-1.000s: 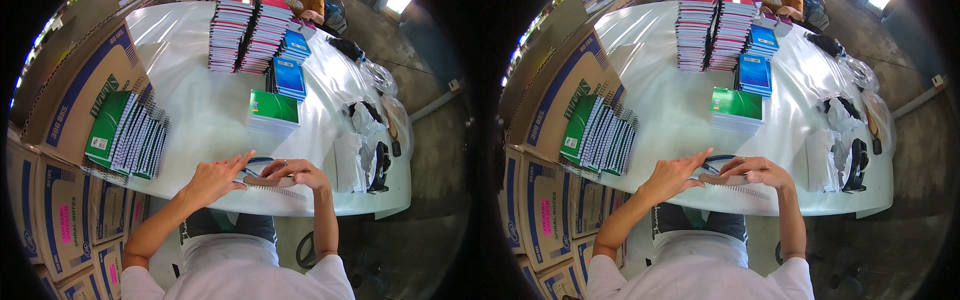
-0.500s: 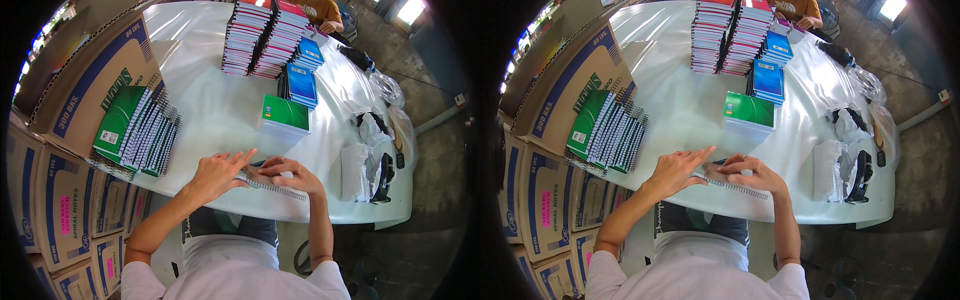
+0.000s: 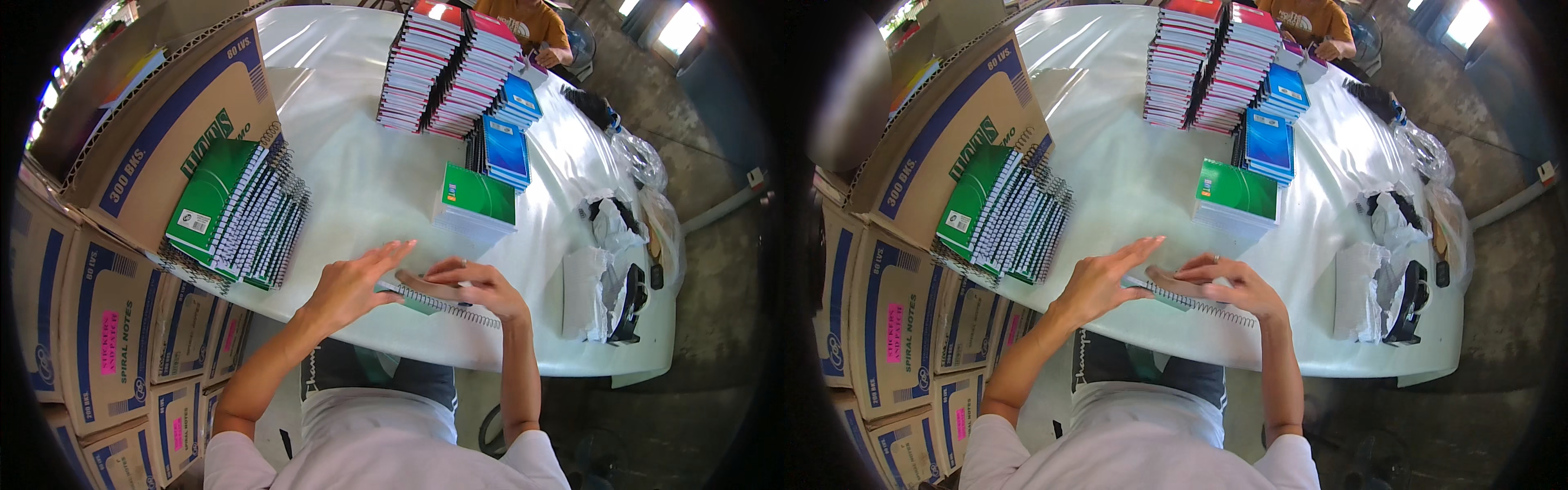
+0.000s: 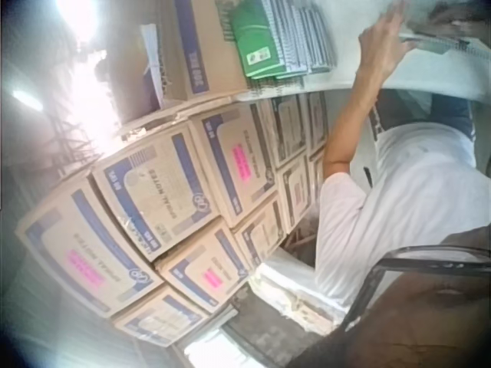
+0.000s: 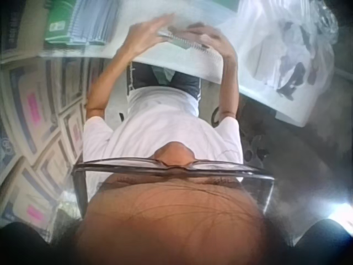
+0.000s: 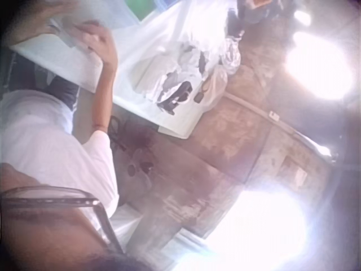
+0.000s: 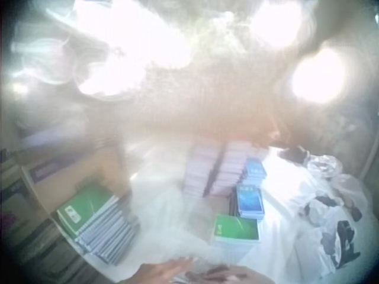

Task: The person assembles spiral notebooks by inserting a spiral coil through the holes of paper stacks and green covers, then using a pair of pliers to bend the ends of the wire.

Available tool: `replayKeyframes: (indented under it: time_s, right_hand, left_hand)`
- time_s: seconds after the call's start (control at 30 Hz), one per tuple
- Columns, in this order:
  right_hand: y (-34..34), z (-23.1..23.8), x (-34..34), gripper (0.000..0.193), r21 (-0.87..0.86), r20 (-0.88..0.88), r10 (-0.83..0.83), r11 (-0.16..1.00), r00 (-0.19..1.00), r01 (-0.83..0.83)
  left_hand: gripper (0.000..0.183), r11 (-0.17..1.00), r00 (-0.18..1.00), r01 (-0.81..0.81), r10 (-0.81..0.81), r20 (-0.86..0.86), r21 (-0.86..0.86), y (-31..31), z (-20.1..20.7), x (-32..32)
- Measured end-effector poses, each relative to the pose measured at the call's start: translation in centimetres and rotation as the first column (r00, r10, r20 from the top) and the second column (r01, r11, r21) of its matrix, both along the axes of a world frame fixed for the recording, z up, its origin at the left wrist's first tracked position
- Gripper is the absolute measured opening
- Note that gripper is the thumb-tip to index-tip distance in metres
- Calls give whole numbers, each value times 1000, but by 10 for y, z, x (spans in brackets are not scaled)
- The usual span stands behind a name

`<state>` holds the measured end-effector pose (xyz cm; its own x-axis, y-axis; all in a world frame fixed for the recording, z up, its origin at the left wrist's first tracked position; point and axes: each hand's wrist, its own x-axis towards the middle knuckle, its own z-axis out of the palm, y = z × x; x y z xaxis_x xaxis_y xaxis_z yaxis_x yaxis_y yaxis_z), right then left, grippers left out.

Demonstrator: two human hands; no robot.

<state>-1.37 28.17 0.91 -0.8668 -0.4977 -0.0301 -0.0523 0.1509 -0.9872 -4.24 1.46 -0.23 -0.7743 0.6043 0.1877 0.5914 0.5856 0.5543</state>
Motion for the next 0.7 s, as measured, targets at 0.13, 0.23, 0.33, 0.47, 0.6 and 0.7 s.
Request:
replayKeyframes:
  time_s: [0.13, 0.23, 0.33, 0.47, 0.6, 0.7]
  right_hand:
    - [3, 5, -2, 56, -182, 13, 59, 982, 998, -56]
    - [9, -1, -4, 57, -172, 72, 1, 985, 997, 11]
    - [0, 10, -5, 63, -18, 33, -11, 1000, 999, 12]
    - [4, 6, -7, 62, 32, 67, 28, 999, 997, -30]
    - [-17, 15, -1, 44, 203, 0, 38, 978, 999, -37]
    - [-15, 10, -4, 41, 100, -2, 33, 994, 999, -33]
  left_hand:
    - [99, 982, 972, -95, 56, 228, 163, -4, -4, 0]
    - [103, 945, 950, -157, 65, 305, 288, -4, -16, 0]
    - [103, 924, 965, -155, 65, 256, 349, -4, -27, 1]
    - [101, 914, 973, -111, 20, 230, 391, -7, -31, 6]
    - [104, 883, 968, -129, 12, 252, 451, -9, -35, 9]
    - [106, 839, 956, -191, 42, 290, 509, -8, -36, 10]
